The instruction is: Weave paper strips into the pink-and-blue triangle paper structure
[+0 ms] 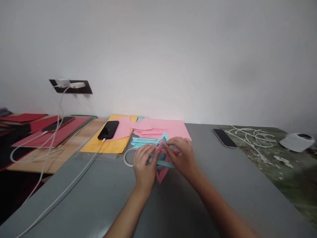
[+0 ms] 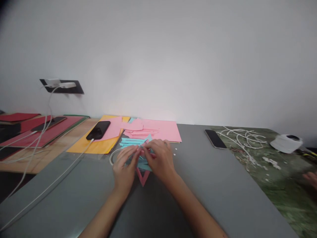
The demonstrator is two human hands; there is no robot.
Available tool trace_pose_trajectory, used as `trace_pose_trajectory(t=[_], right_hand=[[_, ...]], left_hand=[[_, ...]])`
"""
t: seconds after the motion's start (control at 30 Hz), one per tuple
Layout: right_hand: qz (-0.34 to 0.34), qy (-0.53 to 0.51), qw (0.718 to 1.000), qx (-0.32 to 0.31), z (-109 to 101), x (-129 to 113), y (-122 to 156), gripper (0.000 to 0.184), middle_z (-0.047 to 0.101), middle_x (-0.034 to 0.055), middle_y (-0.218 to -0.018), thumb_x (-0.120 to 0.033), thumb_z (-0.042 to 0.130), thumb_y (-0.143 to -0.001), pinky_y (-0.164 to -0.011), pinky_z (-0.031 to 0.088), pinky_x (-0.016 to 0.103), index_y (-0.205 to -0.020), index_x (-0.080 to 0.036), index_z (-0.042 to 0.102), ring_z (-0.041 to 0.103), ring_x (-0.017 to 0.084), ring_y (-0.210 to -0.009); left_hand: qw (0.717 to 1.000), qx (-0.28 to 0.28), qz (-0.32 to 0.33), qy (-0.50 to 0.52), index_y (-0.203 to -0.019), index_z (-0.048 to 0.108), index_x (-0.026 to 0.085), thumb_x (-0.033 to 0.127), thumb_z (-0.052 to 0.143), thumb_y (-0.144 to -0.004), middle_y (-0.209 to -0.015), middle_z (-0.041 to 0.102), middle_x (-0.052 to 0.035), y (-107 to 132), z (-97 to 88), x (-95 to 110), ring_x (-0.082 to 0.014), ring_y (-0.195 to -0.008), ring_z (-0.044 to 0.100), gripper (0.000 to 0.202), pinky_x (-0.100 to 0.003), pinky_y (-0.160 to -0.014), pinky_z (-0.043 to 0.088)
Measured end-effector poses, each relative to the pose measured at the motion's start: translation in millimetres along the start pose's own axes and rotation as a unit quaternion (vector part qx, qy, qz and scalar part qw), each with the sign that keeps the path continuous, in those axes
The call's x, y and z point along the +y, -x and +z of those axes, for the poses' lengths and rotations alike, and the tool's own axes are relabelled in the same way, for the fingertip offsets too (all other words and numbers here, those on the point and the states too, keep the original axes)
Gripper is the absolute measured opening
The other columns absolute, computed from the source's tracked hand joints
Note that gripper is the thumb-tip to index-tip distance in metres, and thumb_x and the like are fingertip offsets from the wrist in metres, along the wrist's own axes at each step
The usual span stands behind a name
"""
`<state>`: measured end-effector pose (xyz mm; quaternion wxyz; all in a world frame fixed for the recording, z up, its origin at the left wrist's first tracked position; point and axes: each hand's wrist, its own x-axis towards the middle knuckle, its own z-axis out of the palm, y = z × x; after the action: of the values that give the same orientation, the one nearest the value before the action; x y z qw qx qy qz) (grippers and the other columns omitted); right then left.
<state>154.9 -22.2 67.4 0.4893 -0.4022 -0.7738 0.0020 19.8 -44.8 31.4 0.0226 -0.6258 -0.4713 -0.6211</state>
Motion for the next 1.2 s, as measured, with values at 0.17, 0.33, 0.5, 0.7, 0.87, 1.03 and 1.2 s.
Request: trace_pose_trajectory(t=[0.17, 0.33, 0.5, 0.7, 0.87, 1.03, 1.2], right_hand=[[0.099, -0.089, 0.989, 0.061, -14, 17, -9, 0.009, 0.06, 0.0016, -0.074, -0.025, 0.054, -0.082, -0.07, 0.038, 0.029, -0.077, -0.02, 0.06, 0.055, 0.015, -0.071], [0.182, -0.186, 0.961, 0.089, -13, 43, -8, 0.012, 0.058, 0.0024, -0.078, -0.029, 0.051, -0.083, -0.065, 0.041, 0.027, -0.084, -0.02, 0.057, 0.053, 0.014, -0.069], [0.208, -0.256, 0.937, 0.115, 2, 57, -3, 0.016, 0.055, 0.0023, -0.076, -0.035, 0.051, -0.082, -0.064, 0.043, 0.027, -0.087, -0.02, 0.055, 0.052, 0.014, -0.069], [0.199, -0.307, 0.929, 0.06, 7, 54, -1, 0.021, 0.053, 0.0008, -0.075, -0.033, 0.052, -0.081, -0.063, 0.044, 0.026, -0.098, -0.021, 0.052, 0.052, 0.013, -0.067], [0.109, -0.242, 0.964, -0.019, -7, 55, -5, 0.021, 0.058, 0.002, -0.082, -0.029, 0.055, -0.081, -0.066, 0.046, 0.027, -0.101, -0.023, 0.058, 0.053, 0.012, -0.066], [0.036, -0.201, 0.977, -0.054, -17, 60, -10, 0.011, 0.064, 0.0044, -0.085, -0.028, 0.058, -0.081, -0.064, 0.046, 0.027, -0.087, -0.022, 0.064, 0.057, 0.014, -0.074], [0.024, -0.205, 0.976, -0.075, -24, 57, -12, 0.01, 0.065, 0.004, -0.081, -0.028, 0.058, -0.081, -0.064, 0.047, 0.028, -0.085, -0.021, 0.065, 0.059, 0.015, -0.076]], left_hand=[[0.997, 0.057, -0.033, -0.046, -0.101, 0.063, 0.022, 0.026, 0.06, -0.077, -0.108, 0.063, -0.0073, -7, -6.2, 1, -0.022, -0.107, 0.053, 0.024, -0.043, -0.096, 0.036], [0.981, 0.051, -0.167, 0.082, -0.12, 0.048, 0.02, 0.033, 0.051, -0.083, -0.118, 0.054, -0.0114, -7, -3.6, -3, -0.0204, -0.104, 0.053, 0.039, -0.036, -0.087, 0.043], [0.986, -0.038, -0.139, 0.081, -0.117, 0.05, 0.022, 0.032, 0.065, -0.073, -0.116, 0.055, -0.0089, -4, 1.5, -3, -0.021, -0.103, 0.054, 0.048, -0.037, -0.089, 0.042], [0.994, -0.011, -0.097, 0.047, -0.101, 0.062, 0.02, 0.03, 0.062, -0.075, -0.102, 0.062, -0.0073, -3, 4.8, -13, -0.0202, -0.097, 0.057, 0.028, -0.035, -0.087, 0.045], [0.992, -0.038, -0.097, 0.068, -0.096, 0.064, 0.018, 0.029, 0.062, -0.075, -0.098, 0.064, -0.0083, -9, 3.5, -21, -0.0203, -0.095, 0.058, 0.024, -0.035, -0.086, 0.046], [0.984, -0.053, -0.136, 0.106, -0.093, 0.066, 0.017, 0.033, 0.064, -0.071, -0.097, 0.066, -0.0084, -13, 2.2, -28, -0.0214, -0.093, 0.06, 0.027, -0.037, -0.085, 0.047], [0.969, -0.063, -0.2, 0.128, -0.089, 0.068, 0.017, 0.035, 0.066, -0.07, -0.093, 0.069, -0.0077, -15, 1.8, -32, -0.0205, -0.089, 0.062, 0.026, -0.035, -0.083, 0.048]])
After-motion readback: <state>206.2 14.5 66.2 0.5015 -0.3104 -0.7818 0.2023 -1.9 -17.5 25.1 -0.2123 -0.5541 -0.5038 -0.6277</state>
